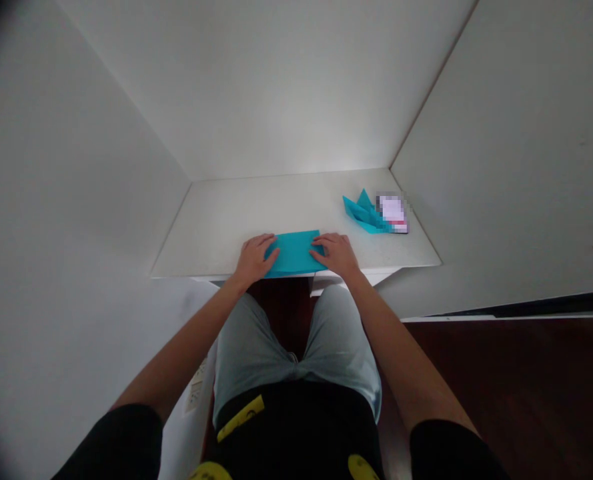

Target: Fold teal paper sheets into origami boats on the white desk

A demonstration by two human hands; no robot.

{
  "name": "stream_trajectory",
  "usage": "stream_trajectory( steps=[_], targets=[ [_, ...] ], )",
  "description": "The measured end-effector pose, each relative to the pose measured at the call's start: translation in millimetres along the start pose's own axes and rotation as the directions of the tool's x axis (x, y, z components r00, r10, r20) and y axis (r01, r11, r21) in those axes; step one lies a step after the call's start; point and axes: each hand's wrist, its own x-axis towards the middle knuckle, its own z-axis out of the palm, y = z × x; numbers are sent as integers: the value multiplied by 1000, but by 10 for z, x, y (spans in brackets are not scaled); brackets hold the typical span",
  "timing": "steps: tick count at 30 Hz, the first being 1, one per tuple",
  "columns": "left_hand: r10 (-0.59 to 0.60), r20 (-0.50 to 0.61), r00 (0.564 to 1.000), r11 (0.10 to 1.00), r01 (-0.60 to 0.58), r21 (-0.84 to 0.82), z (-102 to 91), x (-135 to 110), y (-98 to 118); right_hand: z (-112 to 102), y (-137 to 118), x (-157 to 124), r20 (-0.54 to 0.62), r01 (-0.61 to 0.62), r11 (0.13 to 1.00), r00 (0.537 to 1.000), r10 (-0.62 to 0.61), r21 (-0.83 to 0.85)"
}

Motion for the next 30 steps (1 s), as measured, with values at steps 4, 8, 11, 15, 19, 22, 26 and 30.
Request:
stream_trajectory(
  steps=[4,8,11,15,19,22,26,30],
  targets=[
    [19,113,993,992,-33,121,276,-55,231,-35,-26,-6,-7,-10,997,1000,10,-75],
    [29,114,993,984,-48,171,355,-53,214,96,-285,69,46,28,993,999,-23,-113],
    [22,130,991,980,-48,195,330,-30,168,360,-552,155,132,92,994,988,-82,-67],
    [3,132,991,977,-31,213,281,-21,115,616,-625,198,204,73,995,977,-58,-65],
    [-36,71,997,984,23,176,231,-50,-9,516,-269,130,161,20,995,987,-5,-93],
    [-59,53,997,986,50,160,205,-65,-122,332,33,55,105,-51,992,993,63,-114],
    [-92,57,994,981,81,174,199,-54,-133,192,176,-12,96,-65,989,992,78,-131],
    [-48,64,997,982,36,183,246,-35,114,157,107,-31,99,-35,991,994,48,-130]
  ],
)
